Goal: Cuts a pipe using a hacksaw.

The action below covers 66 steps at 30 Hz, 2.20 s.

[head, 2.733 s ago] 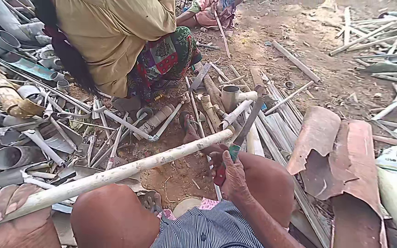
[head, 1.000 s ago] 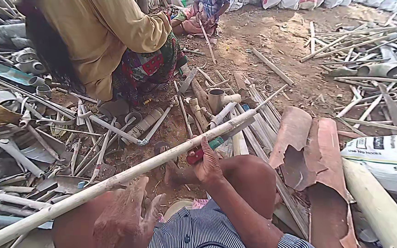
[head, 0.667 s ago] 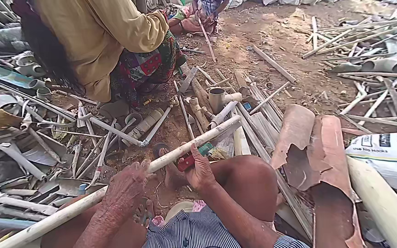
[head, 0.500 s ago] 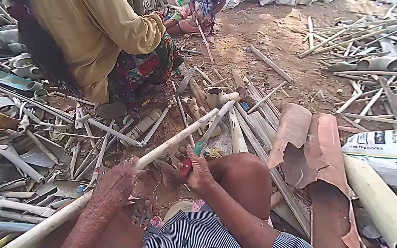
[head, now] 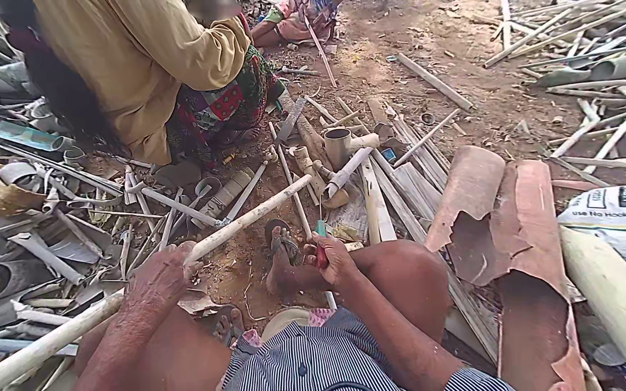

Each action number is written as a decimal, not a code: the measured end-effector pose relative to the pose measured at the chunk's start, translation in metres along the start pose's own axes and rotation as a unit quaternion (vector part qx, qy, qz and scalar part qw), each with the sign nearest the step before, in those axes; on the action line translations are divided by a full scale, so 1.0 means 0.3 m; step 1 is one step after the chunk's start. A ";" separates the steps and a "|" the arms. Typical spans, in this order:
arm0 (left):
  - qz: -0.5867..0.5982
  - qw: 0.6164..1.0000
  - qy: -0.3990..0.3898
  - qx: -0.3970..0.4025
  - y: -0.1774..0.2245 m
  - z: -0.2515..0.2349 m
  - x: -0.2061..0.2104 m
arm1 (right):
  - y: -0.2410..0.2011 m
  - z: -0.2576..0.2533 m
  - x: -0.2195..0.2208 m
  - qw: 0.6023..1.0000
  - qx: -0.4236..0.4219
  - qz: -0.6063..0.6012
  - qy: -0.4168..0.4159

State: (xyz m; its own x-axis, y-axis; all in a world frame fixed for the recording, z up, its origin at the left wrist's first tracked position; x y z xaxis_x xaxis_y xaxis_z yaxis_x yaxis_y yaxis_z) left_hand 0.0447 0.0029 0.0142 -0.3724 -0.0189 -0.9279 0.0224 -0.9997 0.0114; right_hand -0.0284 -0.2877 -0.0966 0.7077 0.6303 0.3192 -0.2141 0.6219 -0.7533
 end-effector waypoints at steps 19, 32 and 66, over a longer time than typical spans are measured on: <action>0.026 0.989 0.124 0.074 0.126 0.012 -0.024 | 0.062 -0.090 -0.108 0.999 0.019 -0.007 0.030; 0.043 0.970 0.218 0.102 0.142 0.088 -0.044 | 0.103 -0.086 -0.099 0.998 0.020 0.052 -0.003; -0.007 0.991 -0.016 0.135 0.167 -0.183 0.045 | 0.285 -0.202 -0.154 0.974 -0.036 0.222 0.018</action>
State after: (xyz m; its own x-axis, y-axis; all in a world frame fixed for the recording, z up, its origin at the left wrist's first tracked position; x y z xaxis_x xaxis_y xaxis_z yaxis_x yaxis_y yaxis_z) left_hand 0.0917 -0.0465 -0.0181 -0.4003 -0.0011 -0.9164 -0.2312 -0.9675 0.1022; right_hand -0.0387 -0.2919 -0.2106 0.5801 0.8118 -0.0666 -0.4582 0.2576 -0.8507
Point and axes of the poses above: each hand's wrist, its own z-axis away from the middle knuckle, its own x-axis out of the palm, y = z × x, the point moved 5 cm from there along -z, towards the middle knuckle, and after that the axes turned 12 degrees about -x, right-handed, at the moved point
